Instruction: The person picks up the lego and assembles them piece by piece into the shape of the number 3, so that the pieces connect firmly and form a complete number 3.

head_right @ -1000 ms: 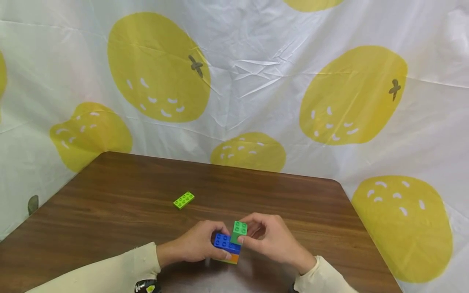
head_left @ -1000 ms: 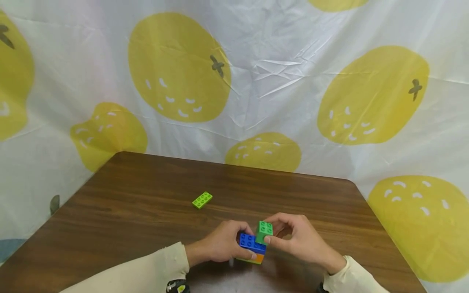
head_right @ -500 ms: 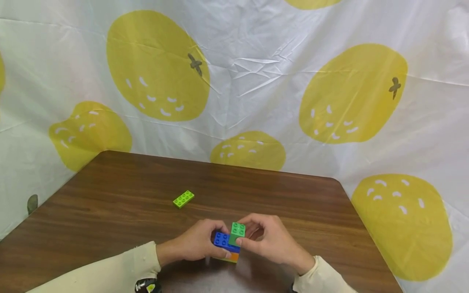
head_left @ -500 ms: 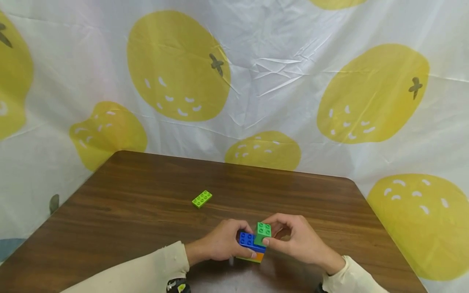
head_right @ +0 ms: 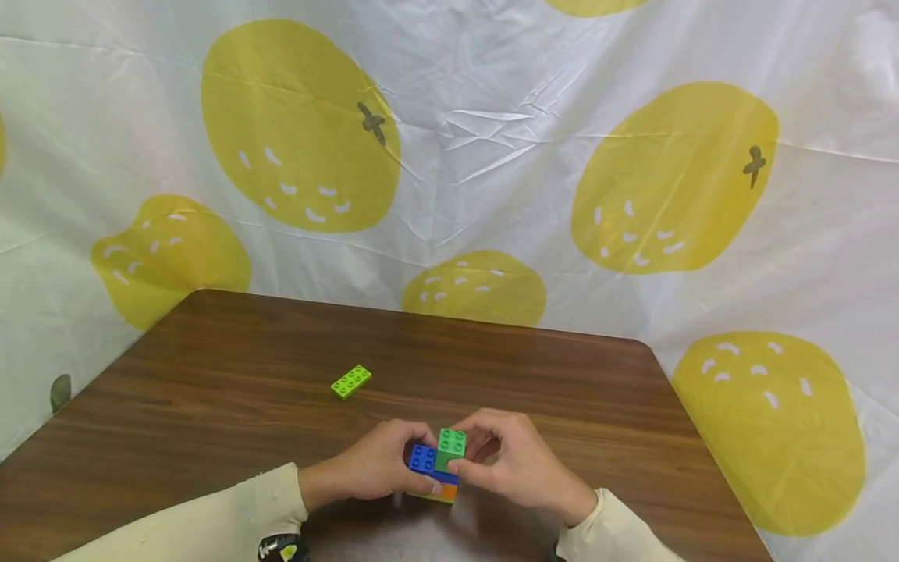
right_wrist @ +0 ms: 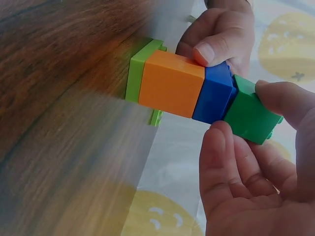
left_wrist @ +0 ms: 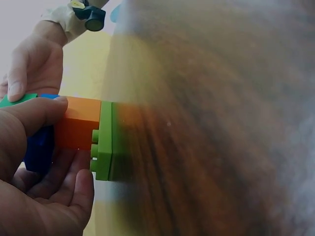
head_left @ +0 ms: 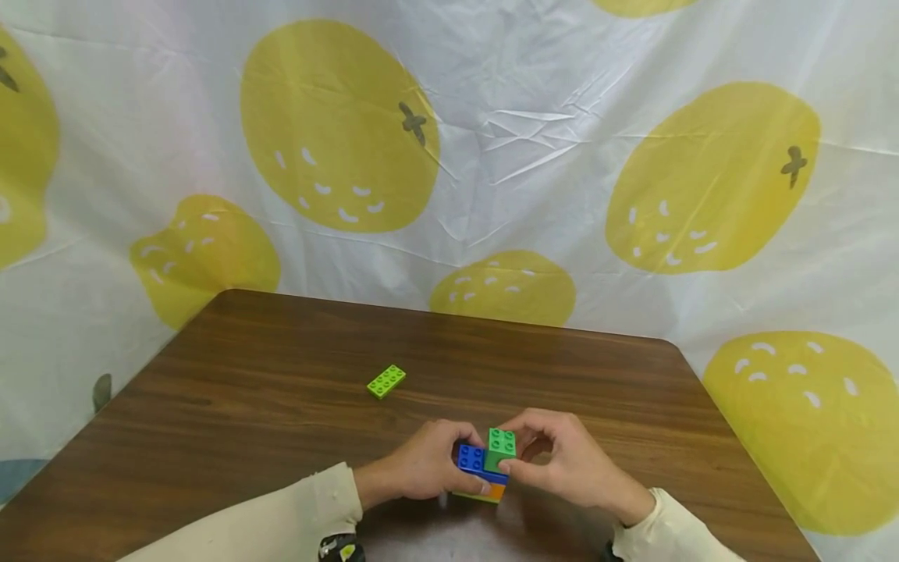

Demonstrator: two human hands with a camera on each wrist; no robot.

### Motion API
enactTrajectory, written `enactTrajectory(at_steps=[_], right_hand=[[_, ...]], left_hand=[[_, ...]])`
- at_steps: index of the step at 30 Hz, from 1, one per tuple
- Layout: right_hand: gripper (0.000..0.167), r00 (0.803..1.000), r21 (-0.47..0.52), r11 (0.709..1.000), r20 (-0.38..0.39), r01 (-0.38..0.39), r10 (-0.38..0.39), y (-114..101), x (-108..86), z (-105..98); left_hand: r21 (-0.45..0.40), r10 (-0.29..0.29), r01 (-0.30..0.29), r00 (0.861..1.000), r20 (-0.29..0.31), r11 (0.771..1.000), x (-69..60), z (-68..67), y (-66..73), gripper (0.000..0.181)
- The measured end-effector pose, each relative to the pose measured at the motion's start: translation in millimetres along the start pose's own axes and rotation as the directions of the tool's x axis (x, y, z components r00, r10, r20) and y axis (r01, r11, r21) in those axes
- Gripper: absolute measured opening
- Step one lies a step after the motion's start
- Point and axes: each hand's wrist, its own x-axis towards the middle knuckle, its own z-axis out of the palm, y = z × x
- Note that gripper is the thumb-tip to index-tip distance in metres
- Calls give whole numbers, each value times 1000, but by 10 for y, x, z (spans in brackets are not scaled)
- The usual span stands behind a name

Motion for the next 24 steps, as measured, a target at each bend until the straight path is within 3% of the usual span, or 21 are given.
enactTrajectory(at_steps=[7, 13, 24], right_hand=[[27, 1000, 22, 999, 16, 24, -25, 24, 12, 23], [26, 1000, 24, 1000, 15, 2, -3, 40, 14, 37], [24, 999, 3, 1000, 24, 28, -28, 70, 21, 28]], left_hand=[[-5, -20, 20, 1000, 2, 1000, -8, -2, 4, 37], [-3, -16, 16, 1000, -2, 1000, 3, -1, -4, 38], [23, -2, 2, 1000, -22, 1000, 7, 11, 23, 40]])
